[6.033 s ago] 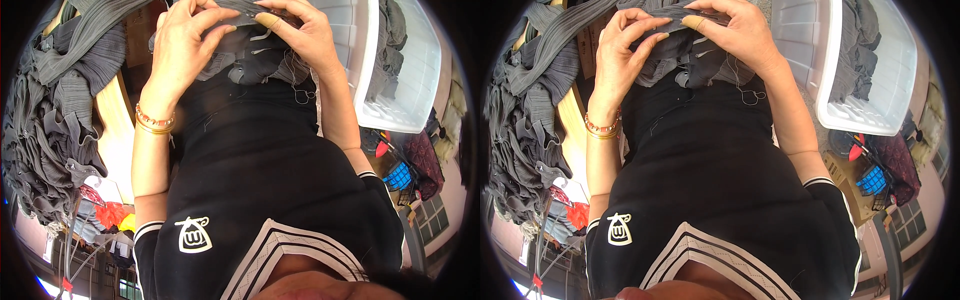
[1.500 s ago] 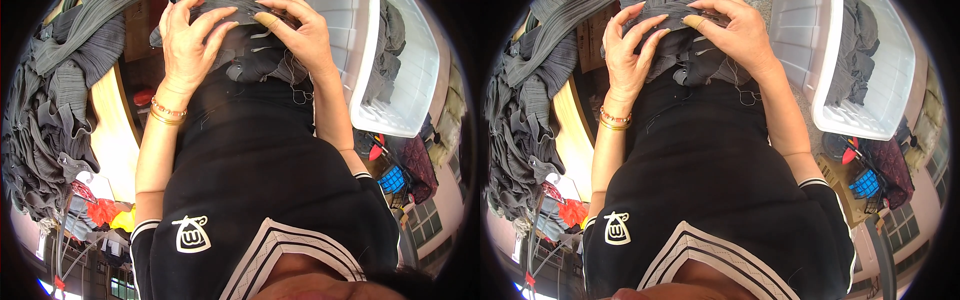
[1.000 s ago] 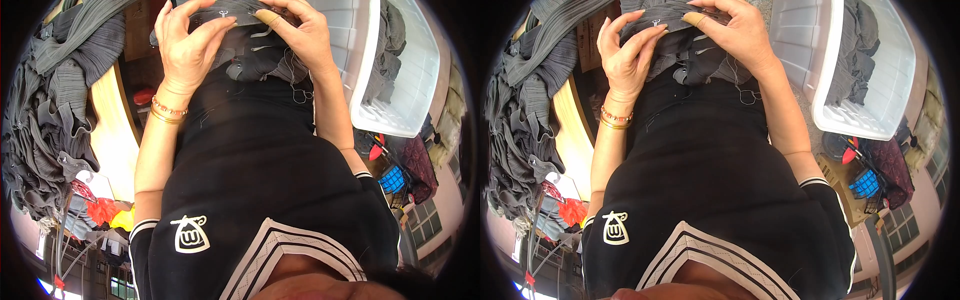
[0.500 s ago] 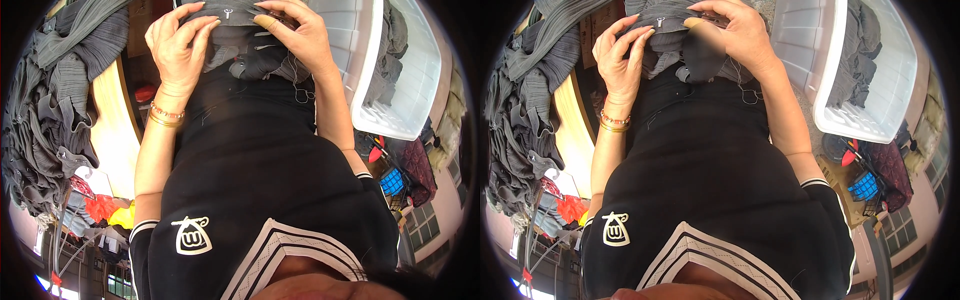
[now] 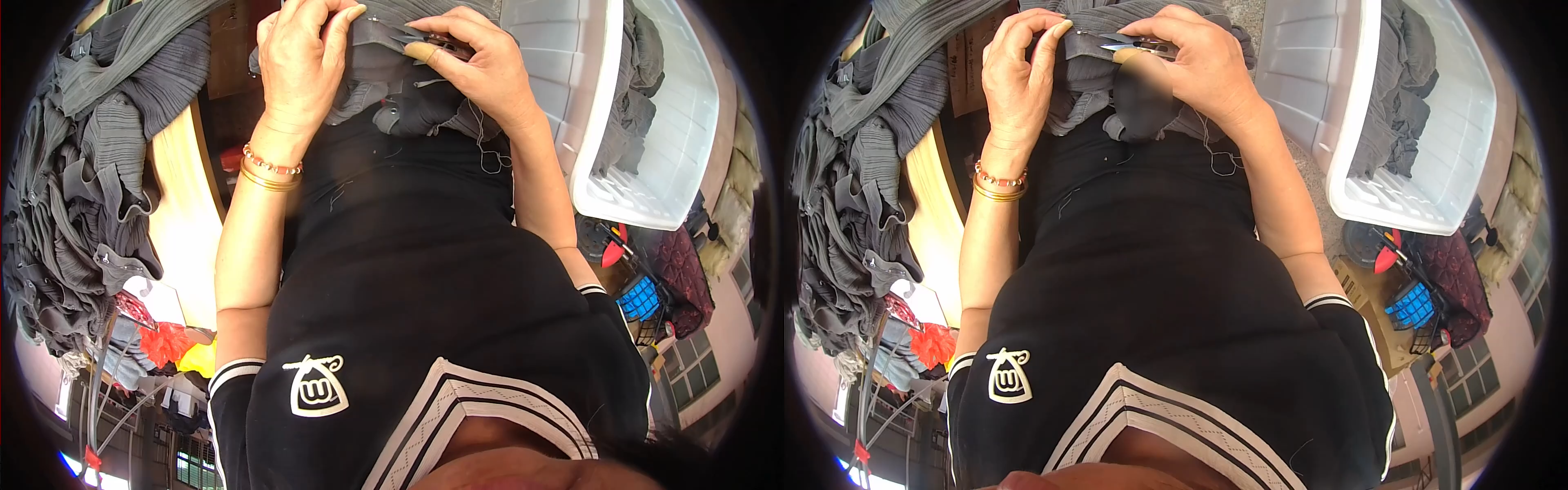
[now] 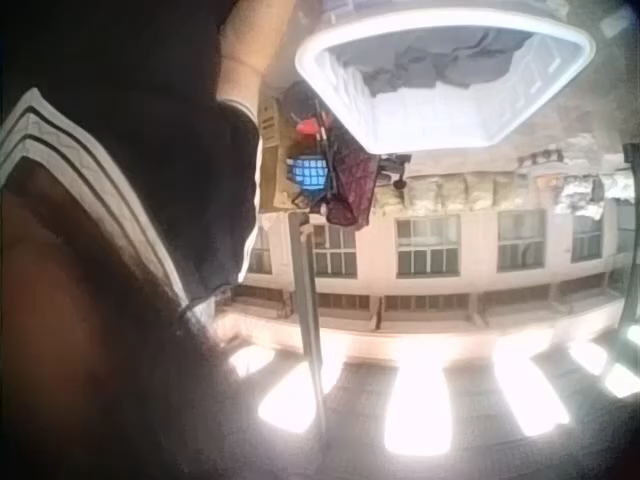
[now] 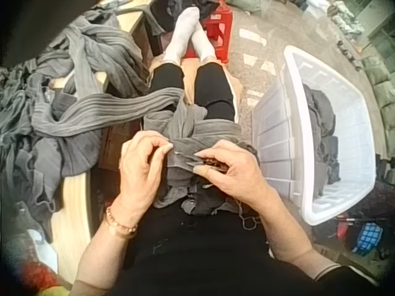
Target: Inspecting pleated fabric garment pieces and trimming loose threads using thread clippers.
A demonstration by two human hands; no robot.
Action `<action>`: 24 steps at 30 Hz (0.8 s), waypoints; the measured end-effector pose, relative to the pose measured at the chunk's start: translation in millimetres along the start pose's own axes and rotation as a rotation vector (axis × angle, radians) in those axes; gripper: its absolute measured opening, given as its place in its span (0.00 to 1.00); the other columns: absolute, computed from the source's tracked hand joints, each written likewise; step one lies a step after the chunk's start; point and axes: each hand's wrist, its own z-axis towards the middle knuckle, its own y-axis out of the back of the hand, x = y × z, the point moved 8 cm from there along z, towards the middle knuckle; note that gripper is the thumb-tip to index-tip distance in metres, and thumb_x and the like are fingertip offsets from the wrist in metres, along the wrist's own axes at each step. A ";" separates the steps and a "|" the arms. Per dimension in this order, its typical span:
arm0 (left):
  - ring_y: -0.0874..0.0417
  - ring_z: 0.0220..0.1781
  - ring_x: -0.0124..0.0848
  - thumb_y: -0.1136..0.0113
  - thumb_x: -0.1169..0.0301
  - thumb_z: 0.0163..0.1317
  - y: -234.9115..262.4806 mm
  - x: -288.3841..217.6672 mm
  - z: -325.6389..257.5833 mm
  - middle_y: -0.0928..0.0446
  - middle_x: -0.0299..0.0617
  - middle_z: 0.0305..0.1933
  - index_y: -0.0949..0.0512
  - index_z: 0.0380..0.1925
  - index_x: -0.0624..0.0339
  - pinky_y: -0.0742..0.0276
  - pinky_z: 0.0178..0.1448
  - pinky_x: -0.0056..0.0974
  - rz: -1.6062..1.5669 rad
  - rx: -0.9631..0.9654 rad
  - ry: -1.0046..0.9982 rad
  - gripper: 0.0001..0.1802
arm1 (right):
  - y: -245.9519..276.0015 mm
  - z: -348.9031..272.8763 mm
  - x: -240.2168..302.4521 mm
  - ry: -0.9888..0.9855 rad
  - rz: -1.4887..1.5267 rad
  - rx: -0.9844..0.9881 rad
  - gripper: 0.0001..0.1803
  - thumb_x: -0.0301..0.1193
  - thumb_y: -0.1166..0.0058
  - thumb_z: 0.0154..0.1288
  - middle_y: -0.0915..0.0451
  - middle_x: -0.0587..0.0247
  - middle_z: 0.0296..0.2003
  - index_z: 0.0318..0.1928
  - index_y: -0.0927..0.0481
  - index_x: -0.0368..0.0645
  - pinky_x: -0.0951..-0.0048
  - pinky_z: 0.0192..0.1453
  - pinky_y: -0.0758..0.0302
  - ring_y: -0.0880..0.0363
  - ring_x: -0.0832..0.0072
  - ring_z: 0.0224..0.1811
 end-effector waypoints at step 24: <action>0.12 0.42 0.36 0.32 0.76 0.65 3.6 -0.1 -10.1 0.14 0.44 0.40 0.16 0.38 0.64 0.19 0.49 0.36 -0.095 0.018 0.109 0.04 | 3.4 25.2 31.3 0.036 -0.008 0.129 0.14 0.30 0.30 0.61 0.18 0.58 0.33 0.46 0.12 0.37 0.71 0.38 0.23 0.17 0.68 0.33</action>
